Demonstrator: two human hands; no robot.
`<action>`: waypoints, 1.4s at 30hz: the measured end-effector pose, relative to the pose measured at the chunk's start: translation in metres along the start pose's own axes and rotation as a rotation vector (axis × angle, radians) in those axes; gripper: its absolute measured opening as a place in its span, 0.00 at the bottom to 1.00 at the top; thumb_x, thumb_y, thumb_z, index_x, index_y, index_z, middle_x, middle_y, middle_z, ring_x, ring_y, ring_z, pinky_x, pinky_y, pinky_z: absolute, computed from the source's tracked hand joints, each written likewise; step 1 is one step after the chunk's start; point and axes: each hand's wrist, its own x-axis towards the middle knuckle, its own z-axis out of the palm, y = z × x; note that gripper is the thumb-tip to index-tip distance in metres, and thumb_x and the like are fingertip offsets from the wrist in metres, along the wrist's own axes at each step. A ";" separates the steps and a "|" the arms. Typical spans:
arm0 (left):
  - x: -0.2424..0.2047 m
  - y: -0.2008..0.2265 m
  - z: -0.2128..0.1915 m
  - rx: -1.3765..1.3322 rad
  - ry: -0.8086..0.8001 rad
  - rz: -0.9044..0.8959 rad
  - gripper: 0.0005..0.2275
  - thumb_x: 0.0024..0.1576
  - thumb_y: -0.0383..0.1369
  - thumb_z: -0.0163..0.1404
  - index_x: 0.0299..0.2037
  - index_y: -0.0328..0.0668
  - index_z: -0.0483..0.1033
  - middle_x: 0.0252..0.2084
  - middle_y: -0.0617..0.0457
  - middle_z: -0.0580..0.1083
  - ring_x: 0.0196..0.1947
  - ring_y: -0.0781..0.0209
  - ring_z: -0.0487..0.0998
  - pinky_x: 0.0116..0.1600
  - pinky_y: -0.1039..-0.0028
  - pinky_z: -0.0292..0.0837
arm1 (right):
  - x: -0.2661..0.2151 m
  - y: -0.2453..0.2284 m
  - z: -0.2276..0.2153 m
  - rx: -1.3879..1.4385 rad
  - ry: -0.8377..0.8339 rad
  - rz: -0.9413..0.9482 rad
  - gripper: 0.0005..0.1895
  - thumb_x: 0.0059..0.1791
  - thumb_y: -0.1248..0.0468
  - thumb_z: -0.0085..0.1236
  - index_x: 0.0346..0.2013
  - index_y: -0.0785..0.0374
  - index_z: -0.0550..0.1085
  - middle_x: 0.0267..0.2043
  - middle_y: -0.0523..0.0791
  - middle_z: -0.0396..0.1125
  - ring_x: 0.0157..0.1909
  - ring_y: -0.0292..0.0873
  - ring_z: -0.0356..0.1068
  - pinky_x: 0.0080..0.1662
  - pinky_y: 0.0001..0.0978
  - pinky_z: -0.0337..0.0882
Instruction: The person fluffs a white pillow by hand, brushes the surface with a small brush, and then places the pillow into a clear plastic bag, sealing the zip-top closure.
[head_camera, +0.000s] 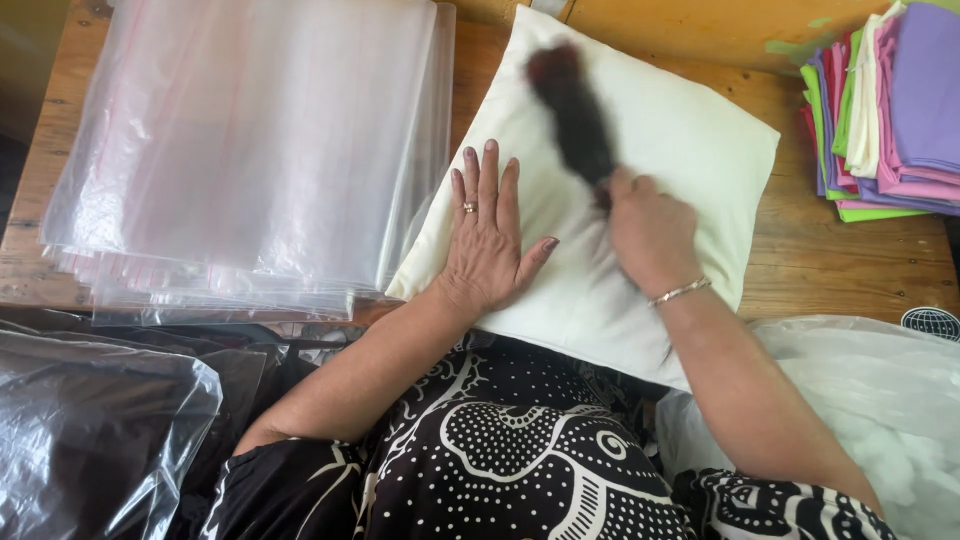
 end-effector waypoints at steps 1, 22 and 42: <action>0.002 0.002 -0.002 0.001 0.005 0.005 0.44 0.62 0.65 0.28 0.75 0.30 0.43 0.79 0.31 0.32 0.78 0.29 0.28 0.79 0.42 0.28 | 0.013 0.023 0.018 -0.002 0.007 0.002 0.16 0.57 0.66 0.37 0.56 0.66 0.70 0.46 0.55 0.70 0.40 0.63 0.77 0.40 0.59 0.75; 0.025 0.042 -0.042 0.429 -0.599 -0.125 0.45 0.61 0.63 0.17 0.71 0.21 0.52 0.74 0.22 0.51 0.76 0.28 0.47 0.74 0.38 0.20 | -0.027 0.163 0.126 0.031 -0.187 0.536 0.20 0.58 0.62 0.31 0.54 0.72 0.68 0.40 0.61 0.74 0.45 0.68 0.77 0.43 0.64 0.73; 0.023 0.035 -0.051 0.301 -0.611 -0.107 0.38 0.62 0.61 0.19 0.77 0.43 0.46 0.78 0.30 0.38 0.77 0.26 0.31 0.73 0.32 0.22 | 0.035 0.051 0.025 -0.015 -0.041 0.007 0.20 0.57 0.64 0.36 0.62 0.53 0.70 0.40 0.49 0.69 0.40 0.59 0.79 0.39 0.55 0.76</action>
